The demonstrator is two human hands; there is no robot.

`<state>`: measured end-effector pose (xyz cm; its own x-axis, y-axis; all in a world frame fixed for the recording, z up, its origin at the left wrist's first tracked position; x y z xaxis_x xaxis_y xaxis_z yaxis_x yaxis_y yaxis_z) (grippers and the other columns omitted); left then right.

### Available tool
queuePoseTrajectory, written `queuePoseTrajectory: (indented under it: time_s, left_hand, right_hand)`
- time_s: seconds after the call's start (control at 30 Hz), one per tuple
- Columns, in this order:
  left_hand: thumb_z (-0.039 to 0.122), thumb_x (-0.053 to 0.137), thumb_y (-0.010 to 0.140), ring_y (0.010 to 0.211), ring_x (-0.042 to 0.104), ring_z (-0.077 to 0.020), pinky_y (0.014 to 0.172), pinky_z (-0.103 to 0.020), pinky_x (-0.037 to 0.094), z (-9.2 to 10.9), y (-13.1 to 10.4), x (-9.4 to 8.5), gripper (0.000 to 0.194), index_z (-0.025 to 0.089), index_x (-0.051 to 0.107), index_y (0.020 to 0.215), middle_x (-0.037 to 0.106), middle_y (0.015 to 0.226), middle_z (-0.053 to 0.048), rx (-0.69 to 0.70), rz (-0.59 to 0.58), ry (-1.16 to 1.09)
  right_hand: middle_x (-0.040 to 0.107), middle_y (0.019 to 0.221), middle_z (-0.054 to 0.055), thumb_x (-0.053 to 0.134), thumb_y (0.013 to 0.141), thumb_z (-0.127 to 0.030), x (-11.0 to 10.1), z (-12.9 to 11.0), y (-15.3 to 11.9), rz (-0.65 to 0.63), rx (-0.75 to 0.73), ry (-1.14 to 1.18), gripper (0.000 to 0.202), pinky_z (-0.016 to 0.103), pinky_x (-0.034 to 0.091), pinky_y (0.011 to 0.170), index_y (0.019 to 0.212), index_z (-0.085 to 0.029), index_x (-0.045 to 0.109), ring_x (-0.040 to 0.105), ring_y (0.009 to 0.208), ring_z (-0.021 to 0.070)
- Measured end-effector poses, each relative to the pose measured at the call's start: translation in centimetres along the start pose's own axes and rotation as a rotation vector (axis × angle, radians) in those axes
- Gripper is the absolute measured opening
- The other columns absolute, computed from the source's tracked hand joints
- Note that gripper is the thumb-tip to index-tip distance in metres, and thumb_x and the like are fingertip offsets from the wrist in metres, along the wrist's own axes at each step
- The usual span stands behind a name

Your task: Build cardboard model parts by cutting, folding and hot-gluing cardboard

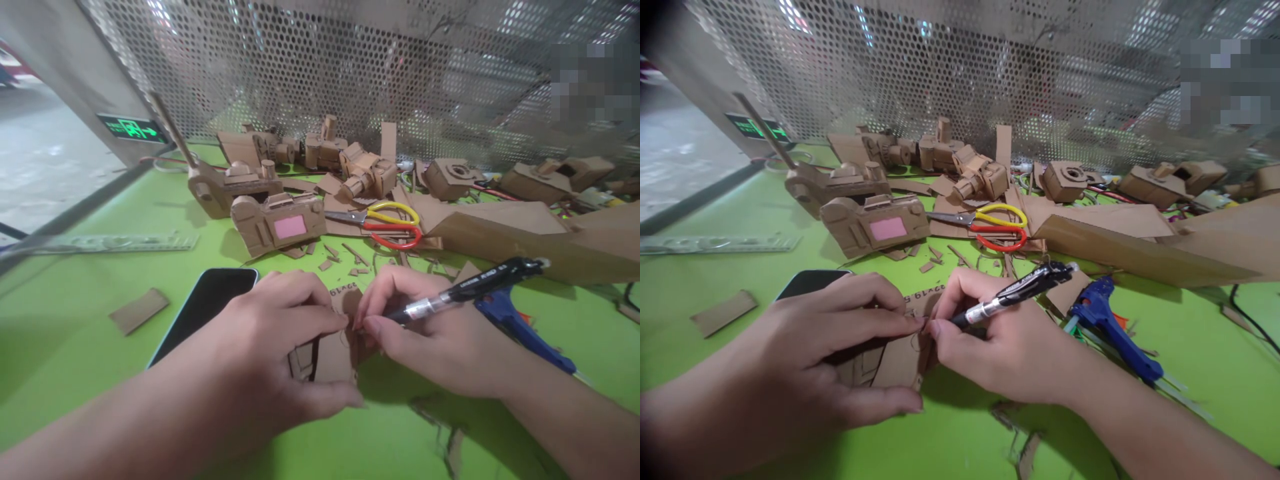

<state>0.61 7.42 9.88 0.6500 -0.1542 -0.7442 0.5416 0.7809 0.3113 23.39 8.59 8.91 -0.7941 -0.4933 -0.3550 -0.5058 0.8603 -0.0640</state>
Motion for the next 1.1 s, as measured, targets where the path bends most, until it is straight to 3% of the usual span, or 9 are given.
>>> queuePoseTrajectory:
  time_s: [0.13, 0.3, 0.5, 0.67, 0.83, 0.9, 1.03, 1.1]
  left_hand:
    - [0.035, 0.105, 0.076, 0.080, 0.072, -0.0144, 0.077, -0.027, 0.057, -0.1, 0.0, 0.1, 0.023, 0.027, 0.090, 0.092, 0.079, 0.098, 0.001, 0.007, -0.002, 0.018]
    - [0.033, 0.106, 0.074, 0.080, 0.073, -0.0133, 0.077, -0.024, 0.058, -0.1, 0.1, 0.1, 0.025, 0.028, 0.090, 0.092, 0.080, 0.098, 0.002, 0.000, 0.002, 0.003]
    - [0.034, 0.108, 0.070, 0.080, 0.074, -0.0148, 0.077, -0.027, 0.059, 0.0, 0.0, 0.1, 0.029, 0.028, 0.090, 0.092, 0.079, 0.099, 0.001, -0.011, 0.007, 0.031]
    - [0.045, 0.108, 0.074, 0.092, 0.078, -0.0209, 0.085, -0.033, 0.061, -0.6, -0.2, 0.2, 0.050, 0.029, 0.087, 0.117, 0.085, 0.109, -0.001, 0.020, 0.048, 0.026]
    - [0.020, 0.078, 0.091, 0.093, 0.079, -0.0222, 0.083, -0.036, 0.060, 0.1, 0.0, 0.0, 0.031, 0.026, 0.079, 0.121, 0.086, 0.108, -0.001, 0.080, 0.033, 0.032]
    - [0.012, 0.067, 0.092, 0.097, 0.080, -0.0230, 0.087, -0.038, 0.060, 0.6, 0.0, 0.0, 0.037, 0.024, 0.076, 0.126, 0.086, 0.114, -0.003, 0.101, -0.013, 0.056]
    - [0.008, 0.068, 0.092, 0.116, 0.078, -0.0241, 0.102, -0.040, 0.060, 0.9, -0.4, 0.1, 0.062, 0.024, 0.064, 0.151, 0.085, 0.123, -0.003, 0.103, -0.062, 0.032]
    - [0.011, 0.071, 0.093, 0.123, 0.076, -0.0252, 0.109, -0.041, 0.058, 0.7, -0.4, 0.0, 0.059, 0.025, 0.065, 0.149, 0.084, 0.127, -0.003, 0.086, -0.065, 0.036]
  right_hand:
    - [0.082, 0.096, 0.005, 0.079, 0.099, -0.027, 0.1, -0.2, 0.0, -0.034, -0.013, 0.014, 0.012, 0.030, 0.049, 0.062, 0.094, -0.024, 0.069, 0.068, 0.077, 0.0203]
    - [0.079, 0.090, 0.003, 0.080, 0.100, -0.027, 0.1, -0.1, 0.0, -0.007, 0.005, 0.010, 0.012, 0.029, 0.047, 0.060, 0.095, -0.025, 0.069, 0.064, 0.072, 0.0184]
    - [0.083, 0.097, 0.005, 0.082, 0.099, -0.027, 0.1, 0.0, 0.1, -0.043, 0.008, 0.056, 0.013, 0.031, 0.052, 0.065, 0.094, -0.025, 0.070, 0.070, 0.080, 0.0213]
    - [0.074, 0.087, -0.001, 0.078, 0.103, -0.024, 0.0, 0.1, 0.1, 0.032, -0.038, 0.127, 0.014, 0.027, 0.052, 0.065, 0.094, -0.024, 0.068, 0.064, 0.073, 0.0157]
    - [0.067, 0.084, -0.003, 0.075, 0.109, -0.026, 0.0, 0.4, 0.0, 0.091, -0.067, 0.183, 0.016, 0.028, 0.049, 0.060, 0.096, -0.026, 0.066, 0.058, 0.068, 0.0148]
    - [0.069, 0.089, -0.002, 0.075, 0.109, -0.026, -0.1, 0.3, 0.0, 0.127, -0.097, 0.206, 0.016, 0.029, 0.049, 0.060, 0.096, -0.025, 0.067, 0.059, 0.068, 0.0152]
    - [0.071, 0.092, 0.000, 0.073, 0.109, -0.022, -0.2, 0.1, 0.0, 0.157, -0.136, 0.206, 0.016, 0.030, 0.051, 0.061, 0.094, -0.024, 0.067, 0.060, 0.068, 0.0153]
    - [0.071, 0.091, 0.000, 0.073, 0.108, -0.022, -0.2, 0.0, 0.0, 0.144, -0.125, 0.176, 0.016, 0.030, 0.051, 0.062, 0.094, -0.024, 0.066, 0.061, 0.068, 0.0154]
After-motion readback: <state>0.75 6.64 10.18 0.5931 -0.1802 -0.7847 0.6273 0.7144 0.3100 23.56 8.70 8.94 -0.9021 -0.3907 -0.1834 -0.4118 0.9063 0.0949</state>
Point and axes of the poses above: each hand's wrist, its own y-axis towards the middle knuckle, its own x-axis out of the palm, z = x × y, the point moved 3 cm from there along y, towards the middle knuckle
